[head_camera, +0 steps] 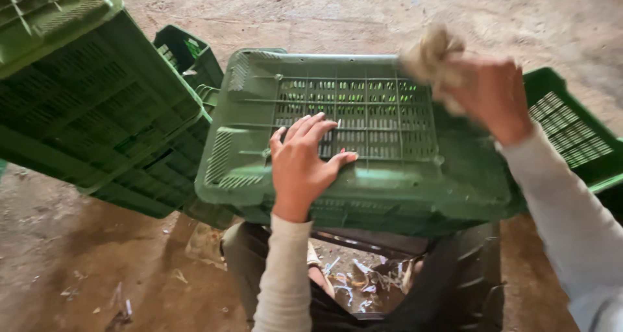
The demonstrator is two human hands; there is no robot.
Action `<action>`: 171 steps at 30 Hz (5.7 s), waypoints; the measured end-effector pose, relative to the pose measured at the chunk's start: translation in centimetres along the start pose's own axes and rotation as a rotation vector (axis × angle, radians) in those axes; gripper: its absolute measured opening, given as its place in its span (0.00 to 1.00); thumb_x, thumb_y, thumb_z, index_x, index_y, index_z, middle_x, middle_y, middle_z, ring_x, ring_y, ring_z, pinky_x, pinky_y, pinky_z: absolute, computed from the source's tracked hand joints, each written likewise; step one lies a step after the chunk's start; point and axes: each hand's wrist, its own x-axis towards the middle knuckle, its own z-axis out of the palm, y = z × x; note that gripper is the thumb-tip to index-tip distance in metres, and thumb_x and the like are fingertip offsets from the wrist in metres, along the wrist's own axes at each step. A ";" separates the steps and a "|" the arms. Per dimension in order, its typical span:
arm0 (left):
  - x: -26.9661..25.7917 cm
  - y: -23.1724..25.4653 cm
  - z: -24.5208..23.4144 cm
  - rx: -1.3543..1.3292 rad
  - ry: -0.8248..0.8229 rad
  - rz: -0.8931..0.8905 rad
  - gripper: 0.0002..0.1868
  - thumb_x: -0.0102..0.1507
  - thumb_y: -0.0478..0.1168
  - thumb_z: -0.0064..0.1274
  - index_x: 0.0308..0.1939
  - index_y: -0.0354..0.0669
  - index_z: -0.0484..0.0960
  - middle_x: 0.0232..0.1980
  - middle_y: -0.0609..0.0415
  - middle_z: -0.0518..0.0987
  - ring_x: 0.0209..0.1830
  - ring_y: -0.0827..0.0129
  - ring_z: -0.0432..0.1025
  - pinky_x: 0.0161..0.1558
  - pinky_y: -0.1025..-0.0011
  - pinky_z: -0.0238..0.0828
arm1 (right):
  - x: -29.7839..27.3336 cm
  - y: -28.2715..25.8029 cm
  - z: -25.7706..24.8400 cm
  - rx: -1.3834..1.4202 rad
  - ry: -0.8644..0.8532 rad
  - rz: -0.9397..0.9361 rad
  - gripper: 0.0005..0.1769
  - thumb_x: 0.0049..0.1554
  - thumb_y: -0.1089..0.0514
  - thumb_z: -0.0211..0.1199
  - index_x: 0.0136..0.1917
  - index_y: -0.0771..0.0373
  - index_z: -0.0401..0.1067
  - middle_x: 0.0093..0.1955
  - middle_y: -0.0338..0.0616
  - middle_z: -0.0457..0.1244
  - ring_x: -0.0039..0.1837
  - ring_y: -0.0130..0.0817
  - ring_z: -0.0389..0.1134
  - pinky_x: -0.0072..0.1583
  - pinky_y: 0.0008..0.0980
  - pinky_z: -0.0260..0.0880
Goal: The person wipes the surfaces of green plastic crates with a cloth. They rotate and flip each crate to clean multiple sides, then place the cleaned crate onto a stack.
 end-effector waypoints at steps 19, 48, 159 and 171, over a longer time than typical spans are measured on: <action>-0.8 -5.2 -5.7 -0.187 0.375 0.095 0.10 0.71 0.38 0.59 0.55 0.41 0.81 0.62 0.48 0.81 0.66 0.59 0.76 0.70 0.59 0.72 | -15.9 -8.1 -3.1 0.046 0.428 0.117 0.25 0.57 0.53 0.76 0.65 0.59 0.75 0.63 0.48 0.67 0.63 0.49 0.70 0.61 0.44 0.71; -4.1 -14.8 -6.6 -0.608 0.199 -0.474 0.21 0.67 0.45 0.63 0.53 0.29 0.79 0.45 0.57 0.82 0.42 0.81 0.71 0.46 0.80 0.70 | -18.2 -7.2 -2.4 -0.016 0.456 0.099 0.16 0.56 0.56 0.77 0.57 0.54 0.79 0.60 0.46 0.67 0.62 0.48 0.68 0.64 0.45 0.69; -0.9 -8.6 -6.1 0.269 -0.013 -0.553 0.30 0.66 0.58 0.50 0.69 0.54 0.71 0.63 0.45 0.76 0.52 0.39 0.75 0.50 0.48 0.72 | -6.1 -24.7 3.9 0.308 0.418 -0.379 0.11 0.53 0.62 0.68 0.50 0.52 0.78 0.57 0.41 0.66 0.54 0.47 0.70 0.53 0.47 0.72; -1.2 -8.6 -5.7 0.218 0.079 -0.470 0.26 0.67 0.54 0.51 0.66 0.48 0.73 0.59 0.42 0.78 0.49 0.39 0.76 0.47 0.50 0.74 | -12.3 -6.0 -3.8 0.079 0.401 -0.005 0.16 0.55 0.61 0.76 0.57 0.57 0.78 0.61 0.45 0.68 0.64 0.42 0.71 0.64 0.39 0.73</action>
